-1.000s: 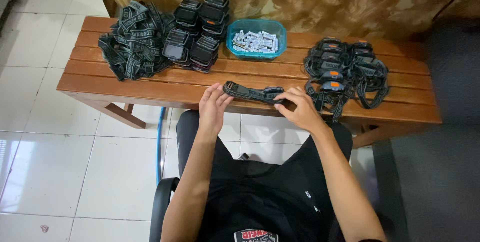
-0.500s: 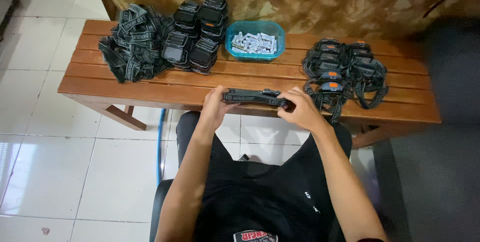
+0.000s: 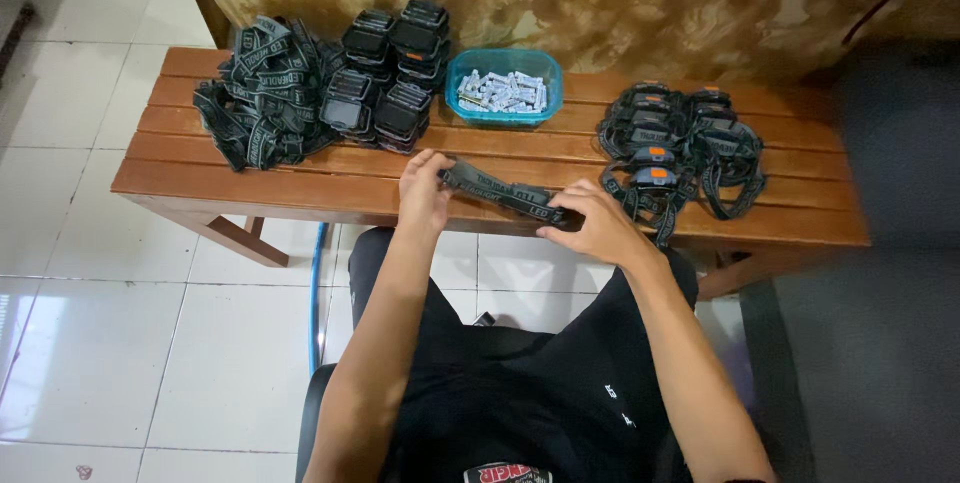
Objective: The person assembles headlamps by inserting batteries into the headlamp units and attaching the head straps. They handle multiple headlamps and batteries, placing the completed units on the table.
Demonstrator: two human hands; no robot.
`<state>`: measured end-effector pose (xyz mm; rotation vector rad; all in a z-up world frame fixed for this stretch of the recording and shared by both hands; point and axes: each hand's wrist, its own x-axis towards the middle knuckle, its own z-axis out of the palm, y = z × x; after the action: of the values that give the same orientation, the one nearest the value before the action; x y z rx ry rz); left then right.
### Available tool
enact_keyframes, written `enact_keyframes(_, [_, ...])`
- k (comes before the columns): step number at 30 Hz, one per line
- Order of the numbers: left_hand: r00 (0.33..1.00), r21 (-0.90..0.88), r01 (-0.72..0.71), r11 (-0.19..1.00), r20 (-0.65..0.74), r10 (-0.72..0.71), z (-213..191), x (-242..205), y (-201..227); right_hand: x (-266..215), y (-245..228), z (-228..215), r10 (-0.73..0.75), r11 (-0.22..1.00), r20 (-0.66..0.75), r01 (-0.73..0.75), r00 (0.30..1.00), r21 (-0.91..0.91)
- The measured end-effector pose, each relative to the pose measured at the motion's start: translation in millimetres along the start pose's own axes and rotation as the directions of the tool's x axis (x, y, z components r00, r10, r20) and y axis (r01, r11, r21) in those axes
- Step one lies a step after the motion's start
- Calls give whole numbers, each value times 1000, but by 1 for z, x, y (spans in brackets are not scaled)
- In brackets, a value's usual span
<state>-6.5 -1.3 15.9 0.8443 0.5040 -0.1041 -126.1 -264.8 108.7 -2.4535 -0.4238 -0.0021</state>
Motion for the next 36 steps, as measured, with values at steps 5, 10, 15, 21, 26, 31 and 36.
enact_keyframes(5, [992, 263, -126, 956, 53, 116, -1, -10, -5, 1, 8, 0, 100, 976, -33, -92, 994, 195])
enact_keyframes(10, [918, 441, -393, 807, 228, 323, -3, -2, -13, 20, 1, -7, 111, 975, -57, -97, 992, 202])
enact_keyframes(15, [512, 411, -852, 323, 781, 357, 52, -82, 23, 43, -39, -23, -9, 985, -81, 23, 997, 171])
enact_keyframes(21, [683, 608, -716, 343, 712, 164, 67, -35, 11, 56, -36, -29, -47, 988, -68, 56, 997, 144])
enact_keyframes(26, [671, 586, -718, 377, 727, 148, 74, -56, 40, 58, -28, -30, -12, 985, -107, 30, 994, 167])
enact_keyframes(31, [562, 511, -816, 269, 809, 170, 79, -49, 51, 53, -24, -27, -1, 979, -138, 29, 990, 202])
enact_keyframes(36, [589, 542, -790, 288, 800, 109, 90, -53, 75, 52, -15, -22, 11, 971, -155, 27, 988, 236])
